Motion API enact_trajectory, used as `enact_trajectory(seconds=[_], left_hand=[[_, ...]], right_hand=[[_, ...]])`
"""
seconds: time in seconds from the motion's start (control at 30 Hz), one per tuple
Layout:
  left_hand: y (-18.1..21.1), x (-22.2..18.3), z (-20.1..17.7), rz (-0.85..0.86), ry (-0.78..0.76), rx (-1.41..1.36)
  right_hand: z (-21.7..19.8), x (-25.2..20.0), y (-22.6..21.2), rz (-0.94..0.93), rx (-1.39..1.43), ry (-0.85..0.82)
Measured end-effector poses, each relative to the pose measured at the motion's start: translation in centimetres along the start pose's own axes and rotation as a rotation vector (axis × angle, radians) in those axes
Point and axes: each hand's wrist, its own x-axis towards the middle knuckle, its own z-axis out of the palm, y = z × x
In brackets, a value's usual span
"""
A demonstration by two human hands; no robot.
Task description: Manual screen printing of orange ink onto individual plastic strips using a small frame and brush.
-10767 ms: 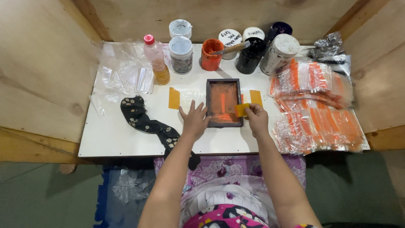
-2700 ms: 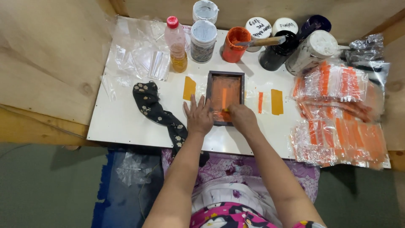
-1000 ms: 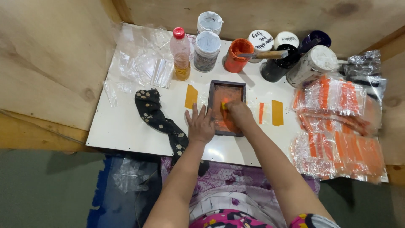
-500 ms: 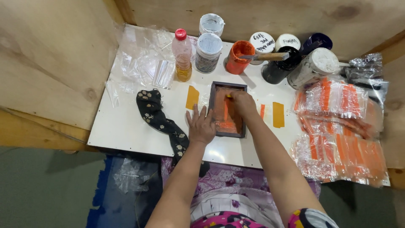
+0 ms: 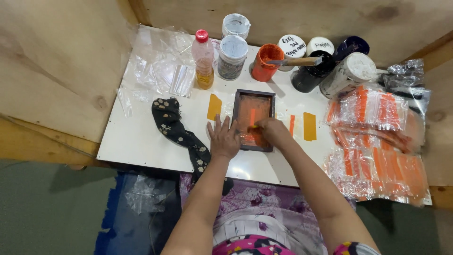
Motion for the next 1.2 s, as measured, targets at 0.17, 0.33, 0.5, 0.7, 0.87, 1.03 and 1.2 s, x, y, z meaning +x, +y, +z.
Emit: enact_trajectory(seconds=[0.17,0.33,0.5,0.7,0.87,1.03,1.2], left_hand=[[0.1,0.0,-0.1,-0.016,-0.033,0.028],[0.0,0.0,0.2,-0.019,-0.034,0.025],[0.1,0.0,-0.2,-0.012,-0.029,0.023],[0.0,0.0,0.0,-0.013,-0.019,0.042],[-0.1,-0.1,0.5,-0.018,-0.016,0.038],[-0.2,-0.1,0.6,-0.022,-0.018,0.028],[0.4,0.0,-0.5,-0.026,-0.013,0.034]], right_hand=[[-1.0,4.0,0.0,0.023,-0.223,0.113],[1.8,2.3,0.4,0.01,-0.256,0.065],[1.7,-1.2,-1.0,-0.077,-0.2,0.002],[0.8,-1.9,0.5,0.116,-0.023,0.025],[0.6,-3.5,-2.3,0.044,-0.306,0.106],[0.7,-2.9,-2.5,0.057,-0.135,0.17],[3.2,-2.2,-3.4,-0.069,-0.372,0.204]])
